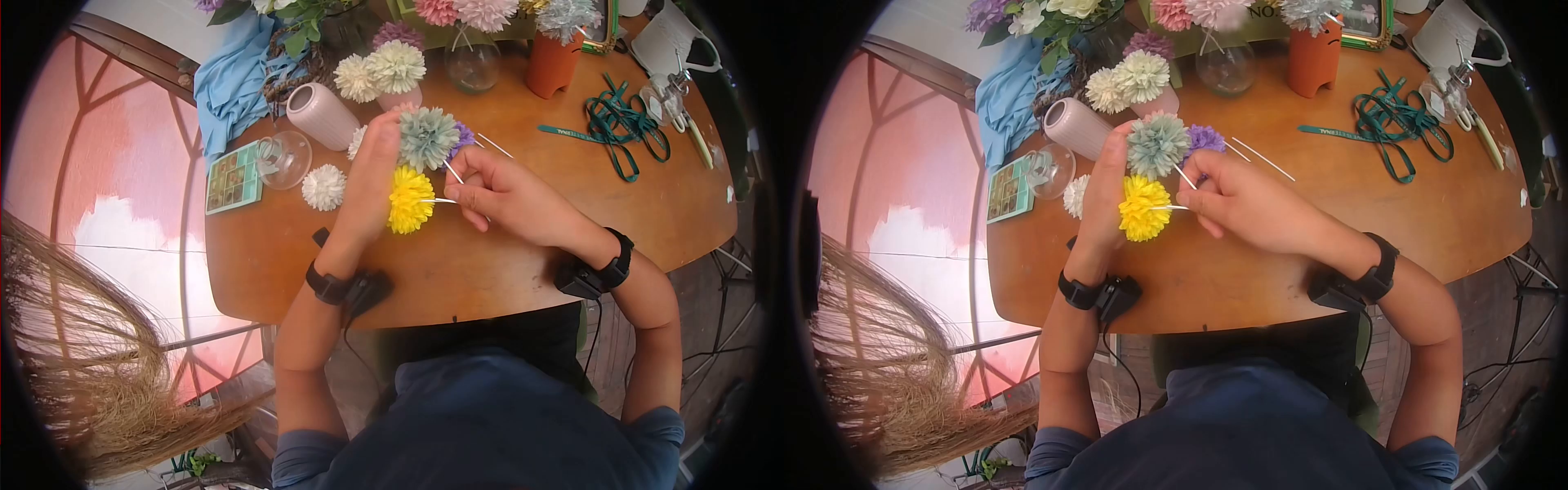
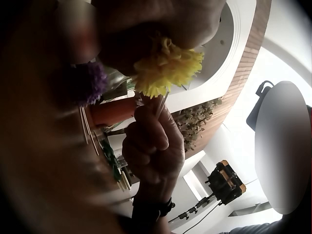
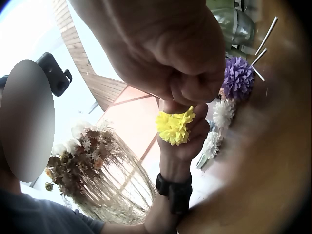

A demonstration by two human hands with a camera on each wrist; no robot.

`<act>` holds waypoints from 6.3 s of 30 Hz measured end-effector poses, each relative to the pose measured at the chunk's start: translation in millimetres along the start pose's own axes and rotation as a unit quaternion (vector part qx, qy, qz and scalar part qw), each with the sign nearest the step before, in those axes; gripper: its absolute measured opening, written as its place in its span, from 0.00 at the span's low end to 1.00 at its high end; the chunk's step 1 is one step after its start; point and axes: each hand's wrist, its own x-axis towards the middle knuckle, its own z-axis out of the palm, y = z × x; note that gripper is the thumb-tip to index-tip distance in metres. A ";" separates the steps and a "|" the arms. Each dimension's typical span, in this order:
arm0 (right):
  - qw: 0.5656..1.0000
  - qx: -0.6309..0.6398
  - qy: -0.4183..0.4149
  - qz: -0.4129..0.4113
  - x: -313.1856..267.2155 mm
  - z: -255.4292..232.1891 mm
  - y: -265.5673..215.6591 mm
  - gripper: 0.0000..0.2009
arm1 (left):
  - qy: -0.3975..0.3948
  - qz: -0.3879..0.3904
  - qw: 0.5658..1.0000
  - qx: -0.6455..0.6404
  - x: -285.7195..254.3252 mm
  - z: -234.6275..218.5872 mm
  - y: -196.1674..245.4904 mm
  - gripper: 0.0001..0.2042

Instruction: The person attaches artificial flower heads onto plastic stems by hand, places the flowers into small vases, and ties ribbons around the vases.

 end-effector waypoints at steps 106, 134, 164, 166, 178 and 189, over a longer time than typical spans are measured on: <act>0.988 0.098 0.077 0.086 5.0 -22.7 -13.0 0.08 | -0.006 -0.080 0.992 -0.100 1.6 1.7 9.0 0.13; 0.976 0.178 0.097 0.080 6.6 -17.8 -5.2 0.07 | -0.019 0.032 0.999 0.028 -3.6 7.8 5.7 0.11; 0.959 0.241 -0.104 0.104 -4.7 -24.4 -3.4 0.09 | -0.067 0.171 0.915 0.360 -27.3 38.4 38.9 0.11; 0.960 0.237 -0.104 0.102 -3.6 -21.8 -3.7 0.09 | -0.050 0.119 0.920 0.370 -29.1 37.7 40.4 0.09; 0.962 0.259 -0.047 0.077 -1.9 -17.3 -6.9 0.08 | 0.128 0.123 0.893 0.414 -8.0 -27.1 138.2 0.07; 0.976 0.198 -0.064 0.062 0.9 -25.1 -3.1 0.08 | 0.133 0.128 0.741 0.645 58.4 -92.6 167.1 0.18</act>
